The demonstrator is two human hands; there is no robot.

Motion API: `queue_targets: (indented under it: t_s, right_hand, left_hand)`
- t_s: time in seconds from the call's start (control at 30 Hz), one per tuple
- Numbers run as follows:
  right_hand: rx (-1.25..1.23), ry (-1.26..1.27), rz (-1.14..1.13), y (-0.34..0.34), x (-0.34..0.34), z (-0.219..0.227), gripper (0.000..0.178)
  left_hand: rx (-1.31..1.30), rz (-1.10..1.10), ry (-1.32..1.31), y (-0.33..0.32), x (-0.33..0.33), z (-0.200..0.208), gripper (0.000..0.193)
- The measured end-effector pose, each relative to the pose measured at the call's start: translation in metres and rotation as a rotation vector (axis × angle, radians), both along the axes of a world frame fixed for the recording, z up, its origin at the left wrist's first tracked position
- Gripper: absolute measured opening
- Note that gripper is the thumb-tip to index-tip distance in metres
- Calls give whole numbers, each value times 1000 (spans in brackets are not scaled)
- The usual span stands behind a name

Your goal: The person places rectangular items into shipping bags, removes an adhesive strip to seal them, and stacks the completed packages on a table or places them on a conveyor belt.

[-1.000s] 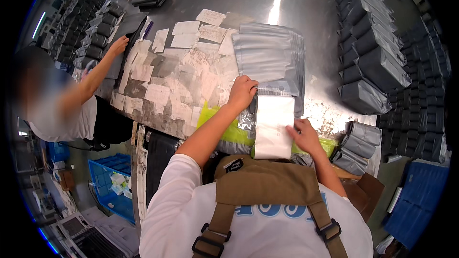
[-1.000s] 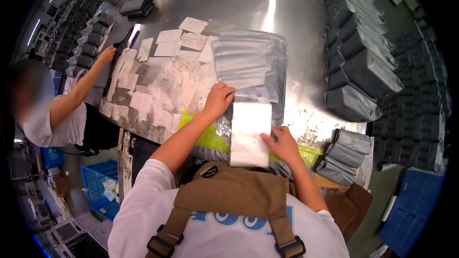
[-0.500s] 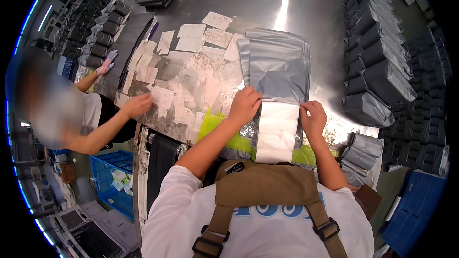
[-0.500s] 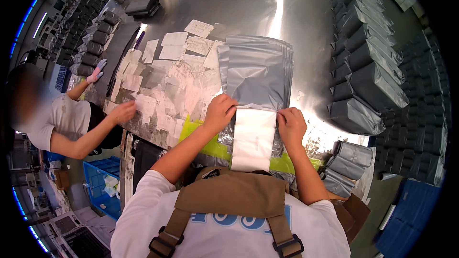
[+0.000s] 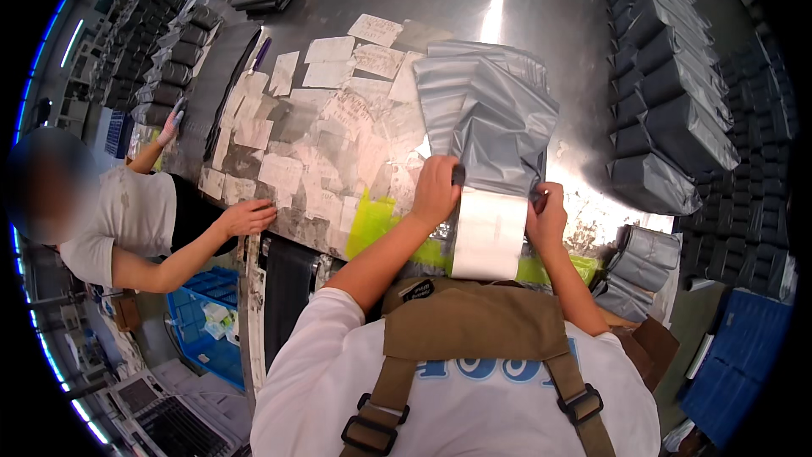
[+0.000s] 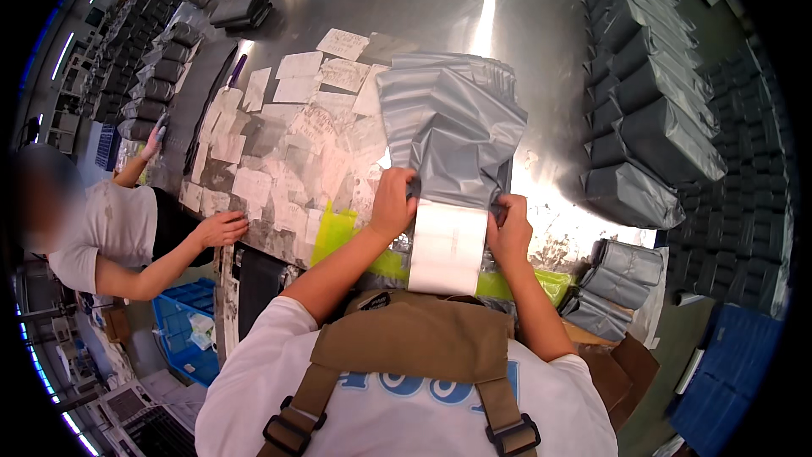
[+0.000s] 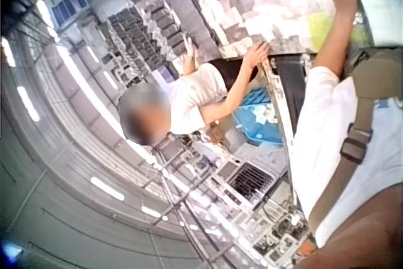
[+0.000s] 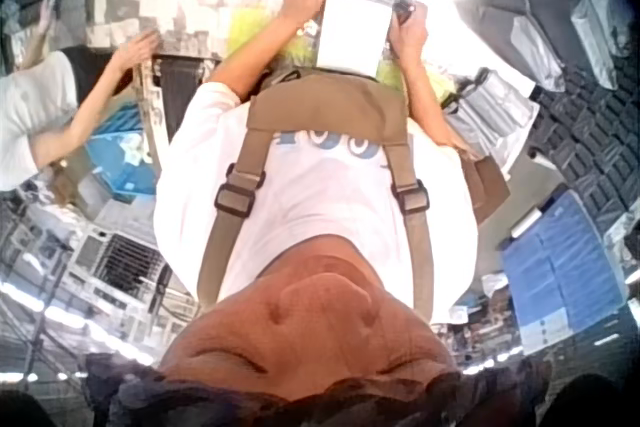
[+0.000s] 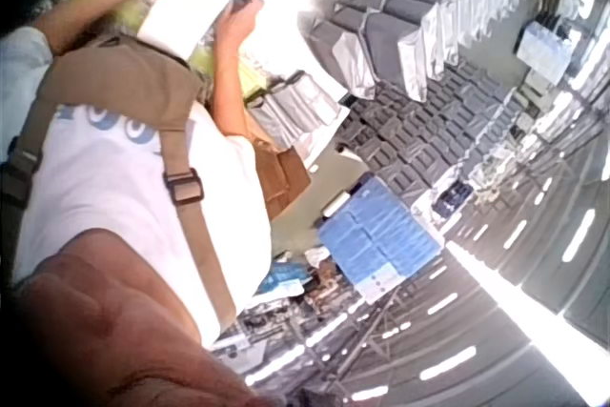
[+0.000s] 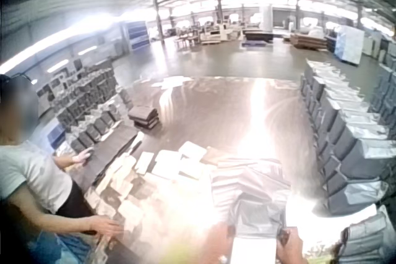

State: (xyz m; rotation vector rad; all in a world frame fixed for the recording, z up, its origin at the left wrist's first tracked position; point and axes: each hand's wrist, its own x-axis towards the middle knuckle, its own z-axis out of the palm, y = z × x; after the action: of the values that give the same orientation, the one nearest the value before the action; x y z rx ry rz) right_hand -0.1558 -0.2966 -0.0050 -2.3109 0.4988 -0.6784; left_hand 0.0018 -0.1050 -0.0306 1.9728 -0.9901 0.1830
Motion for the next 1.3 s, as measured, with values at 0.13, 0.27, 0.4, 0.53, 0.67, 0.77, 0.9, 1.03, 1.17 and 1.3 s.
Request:
queue_targets:
  t_s: [0.13, 0.27, 0.4, 0.53, 0.67, 0.77, 0.9, 1.03, 1.17, 1.3]
  right_hand:
    - [-123, 207, -60, -8, 11, -1, 17]
    - [-153, 222, -28, 6, 4, -1, 7]
    - [-89, 262, -36, 15, -13, -6, 7]
    - [18, 360, 38, 32, -51, 5, 7]
    - [206, 658, 389, 37, -105, 6, 8]
    - [823, 792, 444, 26, -125, -2, 10]
    - [593, 526, 166, 29, -88, 1, 11]
    - [604, 469, -44, 4, -62, -2, 14]
    - [278, 256, -15, 34, -75, 32, 10]
    - [95, 91, 562, 82, -48, 43, 24]
  left_hand:
    - [197, 126, 113, 2, 2, -8, 43]
    - [164, 158, 99, 2, 2, -13, 23]
    - [165, 171, 152, 3, -4, -8, 8]
    - [223, 61, 236, 47, -45, -6, 8]
    - [349, -200, 380, 105, -94, -2, 7]
    - [335, -434, 585, 133, -99, 1, 4]
    - [134, -95, 588, 96, -78, 13, 5]
    - [31, 111, 754, 76, -74, -8, 13]
    - [84, 151, 810, 77, -84, -10, 21]
    - [227, 83, 697, 71, -85, 11, 27]
